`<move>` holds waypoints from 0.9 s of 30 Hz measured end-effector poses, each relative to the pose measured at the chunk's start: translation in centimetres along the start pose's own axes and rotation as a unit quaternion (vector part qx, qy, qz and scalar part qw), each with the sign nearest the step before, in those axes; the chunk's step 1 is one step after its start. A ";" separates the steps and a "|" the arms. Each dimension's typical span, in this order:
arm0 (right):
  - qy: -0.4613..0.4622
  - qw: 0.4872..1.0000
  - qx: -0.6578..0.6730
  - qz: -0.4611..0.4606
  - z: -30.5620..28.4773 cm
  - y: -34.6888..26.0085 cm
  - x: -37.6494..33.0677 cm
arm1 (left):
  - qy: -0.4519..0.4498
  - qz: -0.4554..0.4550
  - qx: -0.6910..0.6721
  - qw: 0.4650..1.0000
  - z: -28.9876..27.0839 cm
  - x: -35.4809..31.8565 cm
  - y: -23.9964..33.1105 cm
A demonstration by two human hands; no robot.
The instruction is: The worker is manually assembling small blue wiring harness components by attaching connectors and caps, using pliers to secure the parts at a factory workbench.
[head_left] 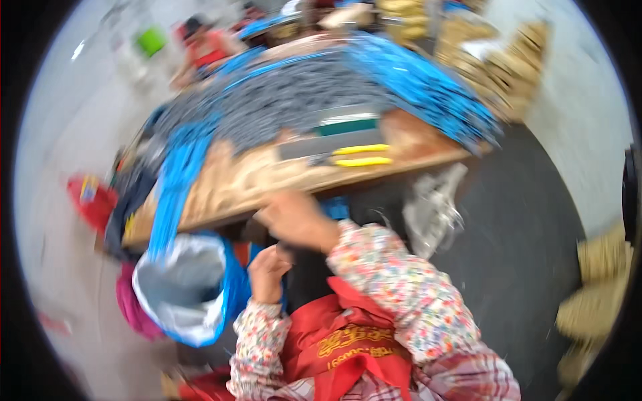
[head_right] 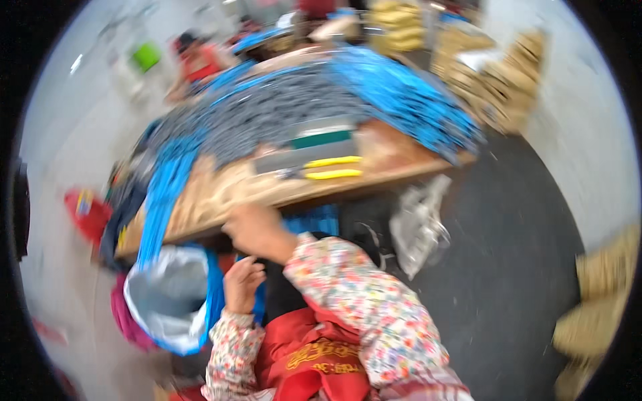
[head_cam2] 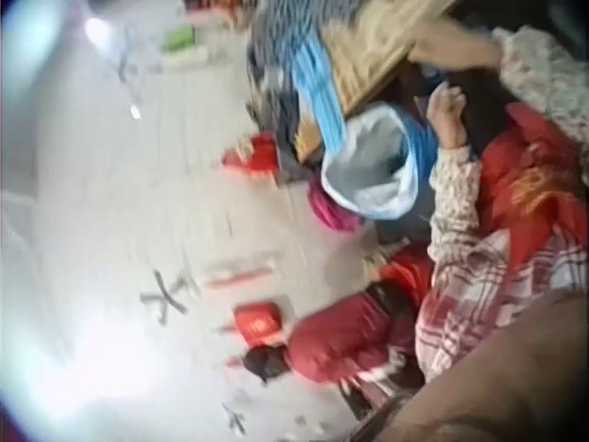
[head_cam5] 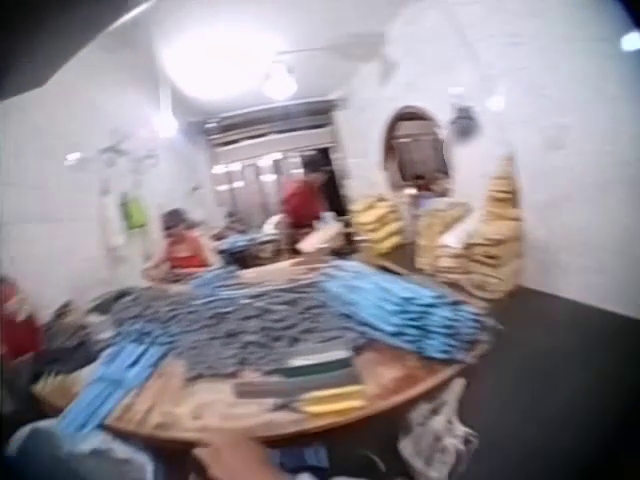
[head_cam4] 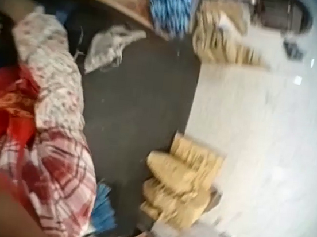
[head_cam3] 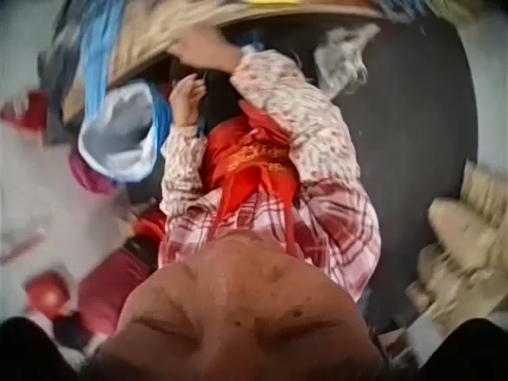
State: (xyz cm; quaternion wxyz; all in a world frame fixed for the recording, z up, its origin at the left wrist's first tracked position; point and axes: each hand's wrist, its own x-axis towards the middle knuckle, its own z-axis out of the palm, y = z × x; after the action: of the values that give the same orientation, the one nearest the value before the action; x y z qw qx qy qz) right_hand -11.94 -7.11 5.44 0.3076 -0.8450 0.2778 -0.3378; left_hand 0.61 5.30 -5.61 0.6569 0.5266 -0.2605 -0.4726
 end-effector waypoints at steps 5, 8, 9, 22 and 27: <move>-0.008 0.978 0.204 0.044 0.1 0.6 6.4 | 0.064 0.008 -0.061 0.996 -3.0 1.0 -1.3; -0.062 0.946 0.290 0.132 2.4 -0.7 10.8 | 0.107 0.021 -0.097 0.989 -5.3 1.2 -1.7; -0.067 0.923 0.332 0.183 3.2 -0.9 12.2 | 0.148 0.060 -0.108 0.981 -6.7 1.7 -1.1; -0.013 0.901 0.326 0.285 17.4 2.5 28.2 | 0.212 0.292 -0.320 0.876 -16.0 8.4 12.3; 0.011 0.904 0.277 0.327 18.3 0.3 30.7 | 0.200 0.273 -0.290 0.895 -13.4 6.7 13.7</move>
State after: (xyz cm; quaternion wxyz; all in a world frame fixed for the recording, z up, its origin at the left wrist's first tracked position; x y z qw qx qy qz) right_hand 20.50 -22.05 6.87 0.6191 -0.5839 0.4375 -0.2906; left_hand 19.45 5.22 2.04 0.9217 0.3045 -0.1087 -0.2141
